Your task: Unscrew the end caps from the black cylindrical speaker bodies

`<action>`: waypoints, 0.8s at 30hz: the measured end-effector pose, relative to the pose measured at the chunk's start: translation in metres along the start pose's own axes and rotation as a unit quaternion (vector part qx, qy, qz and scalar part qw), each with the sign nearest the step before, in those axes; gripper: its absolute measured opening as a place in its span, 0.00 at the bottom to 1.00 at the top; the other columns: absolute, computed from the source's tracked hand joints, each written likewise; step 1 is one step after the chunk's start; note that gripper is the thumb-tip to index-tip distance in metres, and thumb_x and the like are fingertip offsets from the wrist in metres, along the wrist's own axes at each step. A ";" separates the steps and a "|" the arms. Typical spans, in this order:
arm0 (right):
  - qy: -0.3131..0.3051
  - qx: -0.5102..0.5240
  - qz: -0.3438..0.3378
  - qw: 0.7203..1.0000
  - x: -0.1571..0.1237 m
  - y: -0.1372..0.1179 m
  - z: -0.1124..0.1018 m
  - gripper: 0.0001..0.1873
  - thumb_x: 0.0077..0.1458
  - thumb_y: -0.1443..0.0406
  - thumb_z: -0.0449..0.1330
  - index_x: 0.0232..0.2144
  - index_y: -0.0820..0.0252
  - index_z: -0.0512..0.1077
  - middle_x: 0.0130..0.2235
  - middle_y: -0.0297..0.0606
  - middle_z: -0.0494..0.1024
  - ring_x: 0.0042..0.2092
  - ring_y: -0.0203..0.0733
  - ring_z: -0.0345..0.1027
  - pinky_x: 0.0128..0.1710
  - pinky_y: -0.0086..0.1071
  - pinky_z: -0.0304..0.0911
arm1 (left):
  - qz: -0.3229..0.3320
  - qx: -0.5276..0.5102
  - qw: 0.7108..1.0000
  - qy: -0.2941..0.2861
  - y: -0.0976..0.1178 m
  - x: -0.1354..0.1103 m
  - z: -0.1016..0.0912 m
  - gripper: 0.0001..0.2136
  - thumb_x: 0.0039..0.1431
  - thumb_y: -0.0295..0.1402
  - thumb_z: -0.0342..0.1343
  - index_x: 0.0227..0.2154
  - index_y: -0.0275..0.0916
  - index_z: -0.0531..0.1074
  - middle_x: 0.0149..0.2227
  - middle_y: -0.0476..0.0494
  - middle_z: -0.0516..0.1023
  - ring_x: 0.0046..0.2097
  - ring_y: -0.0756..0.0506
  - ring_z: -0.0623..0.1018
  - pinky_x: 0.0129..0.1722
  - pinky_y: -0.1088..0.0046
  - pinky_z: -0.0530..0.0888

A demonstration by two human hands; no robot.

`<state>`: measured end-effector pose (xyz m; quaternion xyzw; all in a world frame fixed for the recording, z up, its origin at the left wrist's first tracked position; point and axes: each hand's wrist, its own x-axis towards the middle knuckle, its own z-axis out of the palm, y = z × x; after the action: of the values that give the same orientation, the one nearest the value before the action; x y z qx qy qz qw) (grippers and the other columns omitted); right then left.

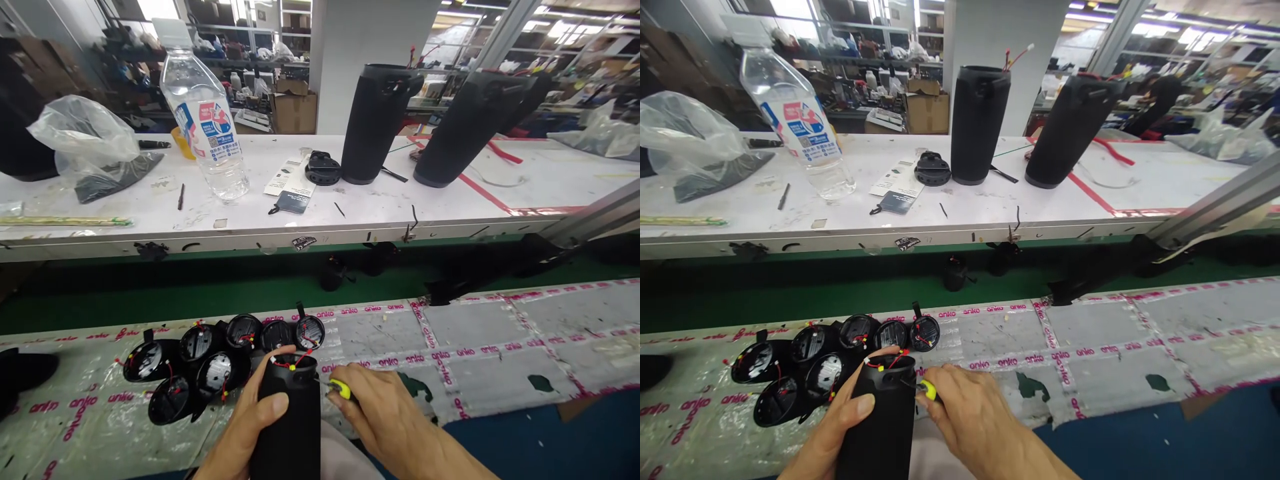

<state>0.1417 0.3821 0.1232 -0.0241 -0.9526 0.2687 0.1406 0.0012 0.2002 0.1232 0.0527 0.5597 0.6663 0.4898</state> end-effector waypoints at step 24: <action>-0.113 -0.163 0.110 0.974 0.009 -0.042 0.037 0.11 0.55 0.70 0.59 0.37 0.54 0.60 0.26 0.32 0.79 0.18 0.48 0.72 0.18 0.38 0.31 | 0.125 0.285 0.908 0.282 -0.006 -0.001 0.015 0.38 0.41 0.45 0.66 0.58 0.45 0.64 0.51 0.40 0.77 0.49 0.33 0.78 0.56 0.48 0.71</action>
<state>0.1244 0.3287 0.1174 -0.1207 -0.9848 0.1248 -0.0047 0.0147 0.2090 0.1245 0.0696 0.8293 0.5213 0.1888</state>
